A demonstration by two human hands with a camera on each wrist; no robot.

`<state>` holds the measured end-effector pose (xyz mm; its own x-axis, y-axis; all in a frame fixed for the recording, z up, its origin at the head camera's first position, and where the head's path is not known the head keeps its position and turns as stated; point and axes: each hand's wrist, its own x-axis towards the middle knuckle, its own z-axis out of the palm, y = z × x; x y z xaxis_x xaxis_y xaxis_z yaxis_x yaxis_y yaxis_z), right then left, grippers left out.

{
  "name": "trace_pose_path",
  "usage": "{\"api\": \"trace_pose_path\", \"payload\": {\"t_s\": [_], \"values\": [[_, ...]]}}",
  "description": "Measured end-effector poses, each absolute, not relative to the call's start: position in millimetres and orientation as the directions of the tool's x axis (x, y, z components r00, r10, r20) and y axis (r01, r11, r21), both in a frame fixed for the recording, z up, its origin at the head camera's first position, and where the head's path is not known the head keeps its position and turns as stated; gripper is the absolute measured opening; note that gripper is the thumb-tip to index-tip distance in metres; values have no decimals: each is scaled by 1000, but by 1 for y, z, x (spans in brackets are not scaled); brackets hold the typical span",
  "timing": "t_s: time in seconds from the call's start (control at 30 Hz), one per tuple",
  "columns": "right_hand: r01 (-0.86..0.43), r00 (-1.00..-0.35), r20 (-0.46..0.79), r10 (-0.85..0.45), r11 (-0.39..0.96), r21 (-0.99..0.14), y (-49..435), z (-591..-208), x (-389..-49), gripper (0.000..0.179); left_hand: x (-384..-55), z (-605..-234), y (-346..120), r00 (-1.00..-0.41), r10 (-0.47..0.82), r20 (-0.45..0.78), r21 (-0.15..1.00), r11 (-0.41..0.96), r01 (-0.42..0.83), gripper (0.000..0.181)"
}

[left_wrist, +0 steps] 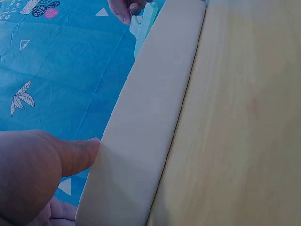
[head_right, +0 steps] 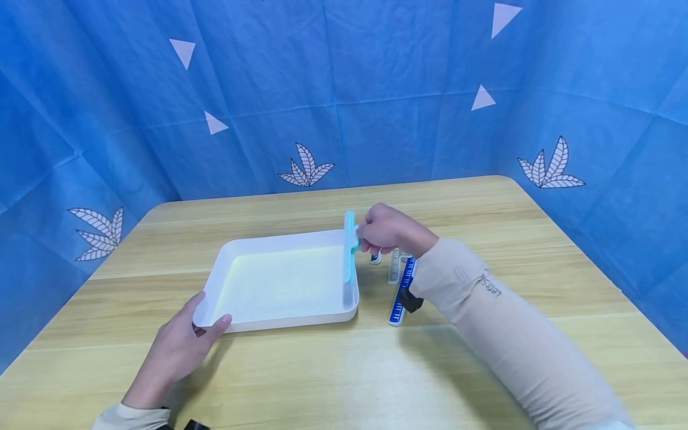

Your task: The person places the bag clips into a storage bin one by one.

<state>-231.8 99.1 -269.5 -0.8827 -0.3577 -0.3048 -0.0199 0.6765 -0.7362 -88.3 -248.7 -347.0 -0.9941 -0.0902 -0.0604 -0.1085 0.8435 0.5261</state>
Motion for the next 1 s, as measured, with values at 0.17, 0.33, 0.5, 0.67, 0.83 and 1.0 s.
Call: {"api": "trace_pose_path", "payload": {"t_s": [0.17,0.33,0.5,0.67,0.83,1.0], "values": [[-24,-882,-309,-355,688,-725,96,-271,-233,26,-88,-347,-248,-994,-88,-59,532,840,-106,93],[-16,-882,-316,-351,691,-723,93,-273,-234,25,-88,-346,-248,-994,-88,-62,533,839,-108,94],[-15,-877,-319,-360,684,-729,90,-274,-234,25,-87,-345,-248,-994,-93,-63,533,839,-112,93],[-23,-875,-317,-367,685,-728,88,-275,-234,26,-87,-345,-248,-994,-91,-65,532,839,-112,93],[-30,-872,-317,-374,686,-727,86,-276,-234,26,-87,-345,-248,-993,-93,-74,532,838,-119,93],[-28,-869,-323,-374,690,-723,84,-278,-235,25,-87,-345,-248,-993,-93,-78,528,840,-120,94]]}}
